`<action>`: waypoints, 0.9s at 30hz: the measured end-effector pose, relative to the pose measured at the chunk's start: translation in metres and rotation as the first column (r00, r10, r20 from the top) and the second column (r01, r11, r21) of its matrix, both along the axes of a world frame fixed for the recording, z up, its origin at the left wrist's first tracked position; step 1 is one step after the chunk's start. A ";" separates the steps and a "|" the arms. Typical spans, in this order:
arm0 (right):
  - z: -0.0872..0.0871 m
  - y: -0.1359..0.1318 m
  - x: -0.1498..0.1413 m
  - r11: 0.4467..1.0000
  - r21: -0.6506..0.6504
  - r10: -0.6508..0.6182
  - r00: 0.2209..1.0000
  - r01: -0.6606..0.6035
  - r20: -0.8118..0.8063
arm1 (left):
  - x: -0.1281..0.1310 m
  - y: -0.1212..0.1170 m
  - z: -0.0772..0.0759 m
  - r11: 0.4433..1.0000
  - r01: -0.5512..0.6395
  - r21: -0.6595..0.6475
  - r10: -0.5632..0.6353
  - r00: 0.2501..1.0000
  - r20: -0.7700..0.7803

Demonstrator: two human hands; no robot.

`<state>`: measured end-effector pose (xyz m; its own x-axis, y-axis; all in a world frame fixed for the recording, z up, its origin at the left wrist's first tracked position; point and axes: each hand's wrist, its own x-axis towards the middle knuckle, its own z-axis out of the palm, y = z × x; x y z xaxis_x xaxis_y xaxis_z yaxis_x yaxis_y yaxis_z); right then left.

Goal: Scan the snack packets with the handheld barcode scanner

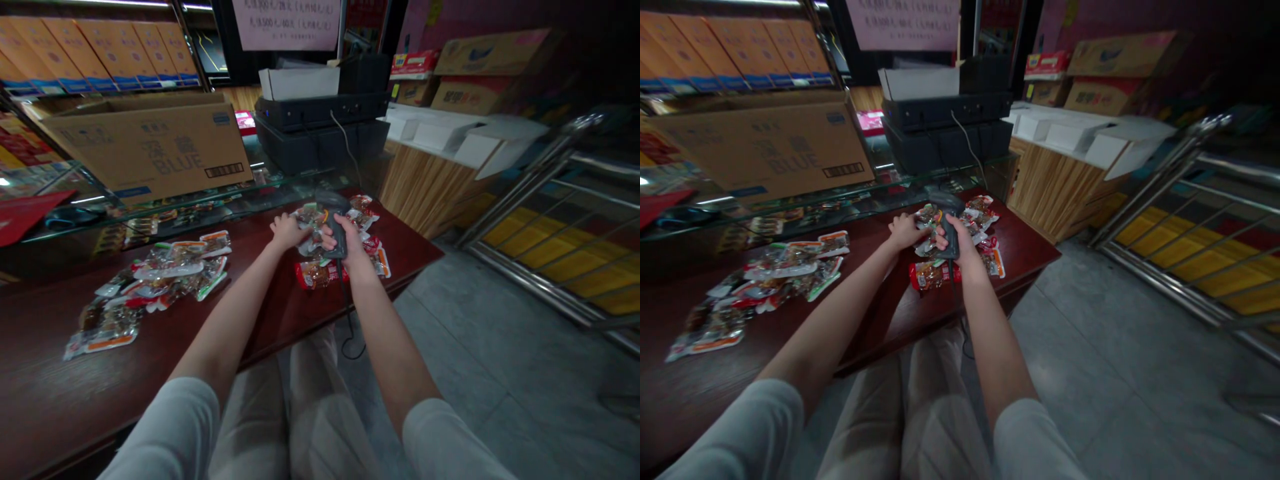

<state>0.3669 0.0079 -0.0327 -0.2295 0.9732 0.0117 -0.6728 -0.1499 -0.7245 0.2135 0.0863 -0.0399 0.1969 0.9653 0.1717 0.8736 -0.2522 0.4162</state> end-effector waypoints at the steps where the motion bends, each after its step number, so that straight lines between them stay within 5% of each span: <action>1: 0.000 0.000 0.000 1.000 0.005 0.000 1.000 0.000 0.007 | -0.003 0.000 0.000 1.000 -0.001 0.016 0.001 1.000 0.014; 7: -0.001 0.000 0.001 0.999 0.030 -0.019 0.999 0.018 0.038 | -0.041 -0.020 0.008 0.988 0.095 0.120 -0.121 0.965 0.233; 10: -0.002 0.000 0.001 0.997 0.074 -0.007 0.998 0.003 0.056 | -0.075 -0.043 0.007 0.972 0.191 0.137 -0.230 0.896 0.379; 14: -0.001 -0.003 0.000 0.992 0.124 0.005 0.995 -0.018 0.104 | -0.131 -0.077 0.000 0.980 0.183 0.076 -0.197 0.873 0.447; 21: 0.017 -0.021 -0.011 0.990 0.137 -0.004 0.969 -0.031 0.246 | -0.199 -0.115 -0.004 0.995 0.054 -0.080 0.002 0.818 0.575; 27: 0.037 -0.040 -0.076 0.963 0.161 0.132 0.903 -0.214 0.410 | -0.223 -0.115 -0.002 0.970 -0.189 0.154 0.083 0.850 0.521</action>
<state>0.2907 -0.0320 0.0042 -0.4201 0.9045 0.0736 -0.3049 -0.0643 -0.9502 -0.0093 -0.0287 -0.0420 -0.0996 0.9130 0.3956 0.5851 -0.2679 0.7655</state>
